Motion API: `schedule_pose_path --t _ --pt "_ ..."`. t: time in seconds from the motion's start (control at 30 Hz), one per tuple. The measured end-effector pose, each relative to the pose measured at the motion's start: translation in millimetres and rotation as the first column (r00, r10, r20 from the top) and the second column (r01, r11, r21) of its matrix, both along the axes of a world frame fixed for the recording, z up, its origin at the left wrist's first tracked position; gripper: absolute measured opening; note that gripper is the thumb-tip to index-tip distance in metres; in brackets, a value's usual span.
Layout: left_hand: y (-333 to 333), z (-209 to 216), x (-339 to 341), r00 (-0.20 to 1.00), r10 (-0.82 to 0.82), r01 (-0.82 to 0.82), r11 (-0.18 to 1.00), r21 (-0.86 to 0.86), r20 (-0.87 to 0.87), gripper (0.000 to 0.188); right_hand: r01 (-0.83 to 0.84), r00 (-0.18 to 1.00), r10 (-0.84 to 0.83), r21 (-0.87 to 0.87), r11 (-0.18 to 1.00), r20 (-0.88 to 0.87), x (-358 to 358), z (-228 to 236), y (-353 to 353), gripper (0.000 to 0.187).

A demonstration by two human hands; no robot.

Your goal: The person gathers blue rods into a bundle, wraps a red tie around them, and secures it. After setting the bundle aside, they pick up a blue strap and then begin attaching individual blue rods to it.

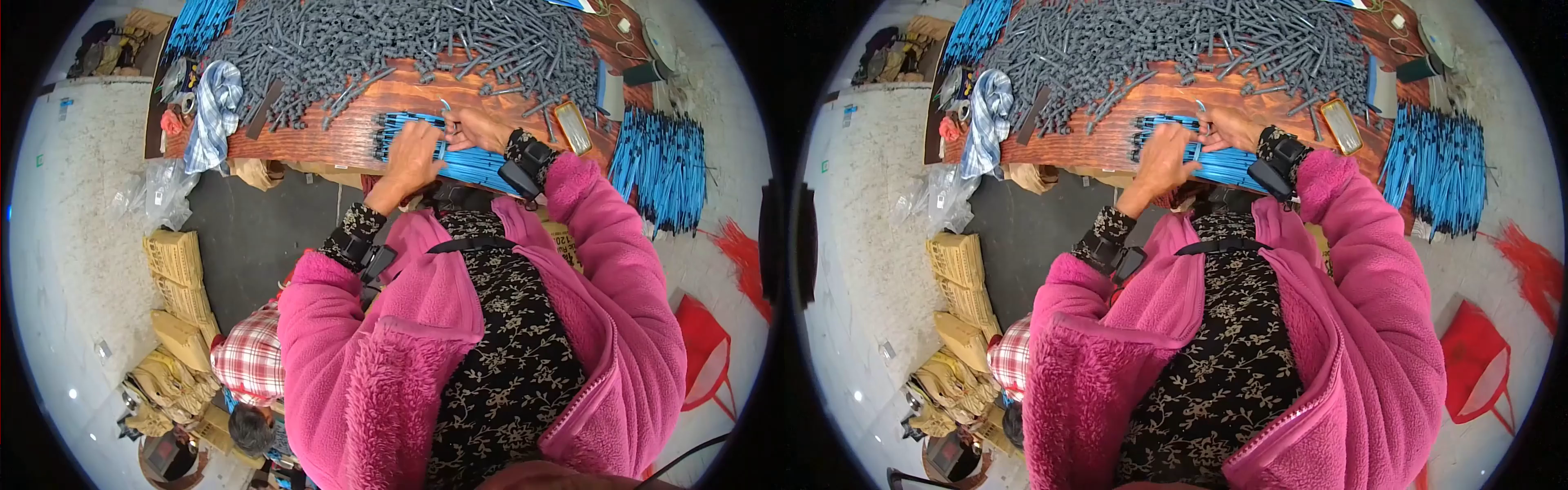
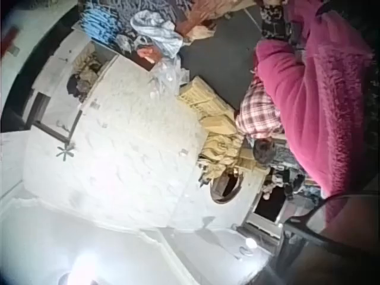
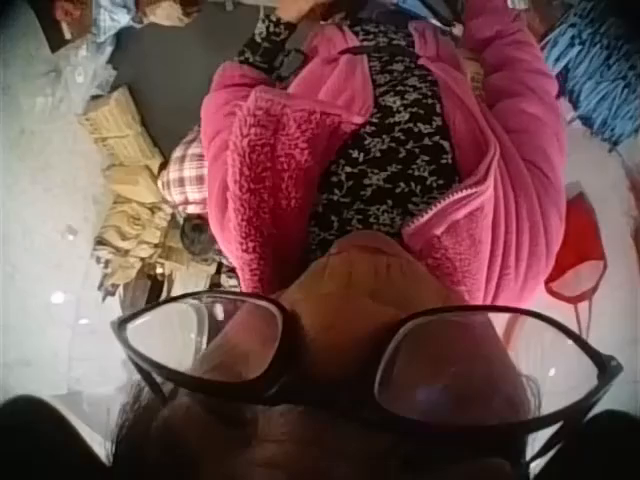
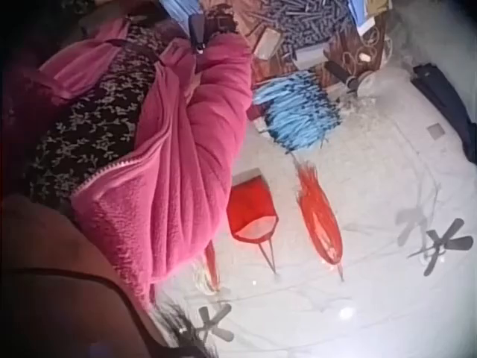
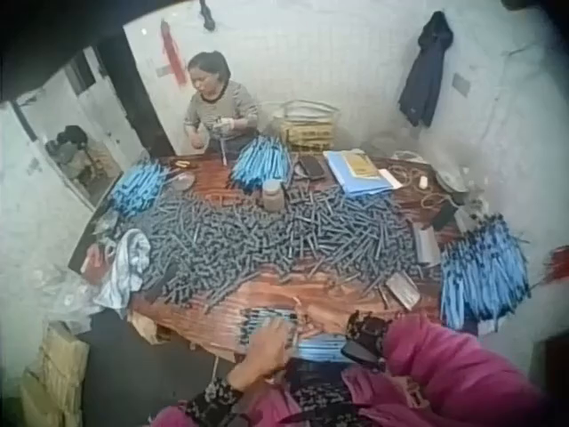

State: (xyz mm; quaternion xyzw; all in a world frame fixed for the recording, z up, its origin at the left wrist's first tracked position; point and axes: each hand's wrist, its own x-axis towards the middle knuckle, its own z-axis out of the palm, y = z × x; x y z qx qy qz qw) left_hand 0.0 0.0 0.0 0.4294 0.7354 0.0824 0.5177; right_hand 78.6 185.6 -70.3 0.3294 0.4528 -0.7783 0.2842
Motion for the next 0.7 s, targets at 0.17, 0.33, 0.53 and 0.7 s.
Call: schedule_pose_path --t 0.17,0.33,0.53,0.7 --pt "10.6 -24.3 10.4 0.833 0.005 0.241 0.897 0.37 -0.553 0.124 0.275 0.956 -0.279 -0.058 0.96 -0.088 27.1 16.3 0.0 0.029" --pt "46.9 -35.1 3.6 0.787 -0.132 0.423 0.826 0.372 -0.602 0.125 0.488 0.843 -0.525 -0.246 0.838 -0.117 36.2 7.5 26.8 0.032" --pt "87.1 -83.8 -25.9 0.875 -0.162 0.339 0.878 0.338 -0.457 0.116 0.423 0.852 -0.458 -0.182 0.887 -0.253 40.0 -5.7 23.1 0.031" --pt "89.5 -163.2 -79.6 0.852 -0.233 0.393 0.876 0.281 -0.468 0.093 0.241 0.903 0.057 0.614 0.752 -0.426 28.8 60.6 -54.3 0.035"
